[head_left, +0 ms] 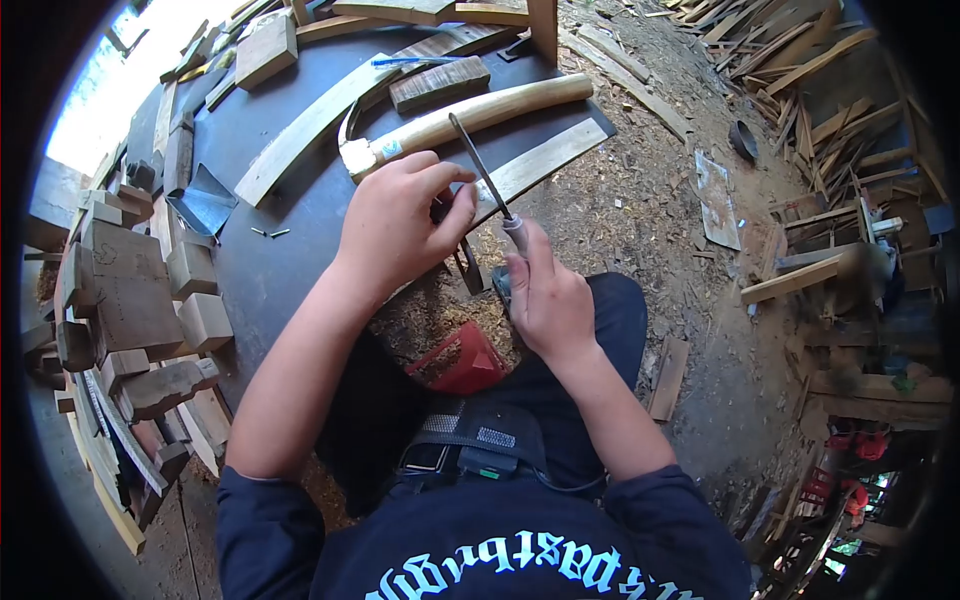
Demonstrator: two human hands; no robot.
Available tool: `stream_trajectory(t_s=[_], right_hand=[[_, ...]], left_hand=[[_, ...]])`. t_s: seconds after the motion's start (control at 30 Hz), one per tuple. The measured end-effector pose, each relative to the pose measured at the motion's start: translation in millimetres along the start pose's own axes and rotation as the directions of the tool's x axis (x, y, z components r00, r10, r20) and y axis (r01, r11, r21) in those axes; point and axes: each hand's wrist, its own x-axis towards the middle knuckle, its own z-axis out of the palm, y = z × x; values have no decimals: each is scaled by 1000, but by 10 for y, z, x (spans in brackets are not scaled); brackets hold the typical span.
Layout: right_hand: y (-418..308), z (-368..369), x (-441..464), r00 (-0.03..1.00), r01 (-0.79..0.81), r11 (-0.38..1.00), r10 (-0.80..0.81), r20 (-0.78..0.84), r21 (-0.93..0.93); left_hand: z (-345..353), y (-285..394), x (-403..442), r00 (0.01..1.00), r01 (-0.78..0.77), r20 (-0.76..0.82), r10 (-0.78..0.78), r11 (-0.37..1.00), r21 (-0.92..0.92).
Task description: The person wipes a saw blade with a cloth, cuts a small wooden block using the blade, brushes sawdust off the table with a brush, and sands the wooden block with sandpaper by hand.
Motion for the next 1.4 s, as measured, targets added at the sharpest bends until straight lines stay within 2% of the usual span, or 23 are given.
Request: stream_trajectory(t_s=[0.07,0.17,0.27,0.33,0.5,0.63,0.73,0.83,1.07,1.13,1.17,1.27,1.4], right_hand=[[42,72,-18,999,4,999,-6,-45,-49],[69,80,-39,996,-84,996,85,38,-39],[198,117,61,998,54,999,-54,-30,-2],[241,86,114,996,88,996,-89,-5,-30],[197,-5,104,991,134,990,-134,16,-32],[280,12,-60,993,117,993,-117,-12,20],[230,19,6,996,84,996,-84,27,30],[175,27,133,994,53,999,-52,96,-11],[226,-68,-120,996,58,997,-62,66,56],[161,-67,101,994,63,993,-71,87,96],[134,-32,196,991,23,999,-27,133,30],[165,-2,129,996,51,992,-58,62,117],[239,-28,-192,995,-27,998,21,97,61]], left_hand=[[-10,-15,27,1000,6,0,-6,1000,-12],[-32,-23,72,999,8,52,-7,1000,-15],[-107,-63,228,986,-11,164,13,1000,-11],[-138,-97,318,961,13,277,-7,1000,-22],[-50,-192,237,990,-71,114,80,994,-85],[-67,-177,225,991,-80,98,86,995,-62],[-76,-161,225,992,-40,117,47,998,-58],[-52,-167,202,996,-60,66,66,995,-84],[-78,-151,203,992,-108,59,110,993,-43],[-41,-82,192,997,78,36,-73,981,-178],[-3,-106,179,998,63,12,-62,984,-164],[-1,-104,150,999,29,-33,-33,991,-133],[-22,-126,148,996,13,-83,-25,991,-136]])
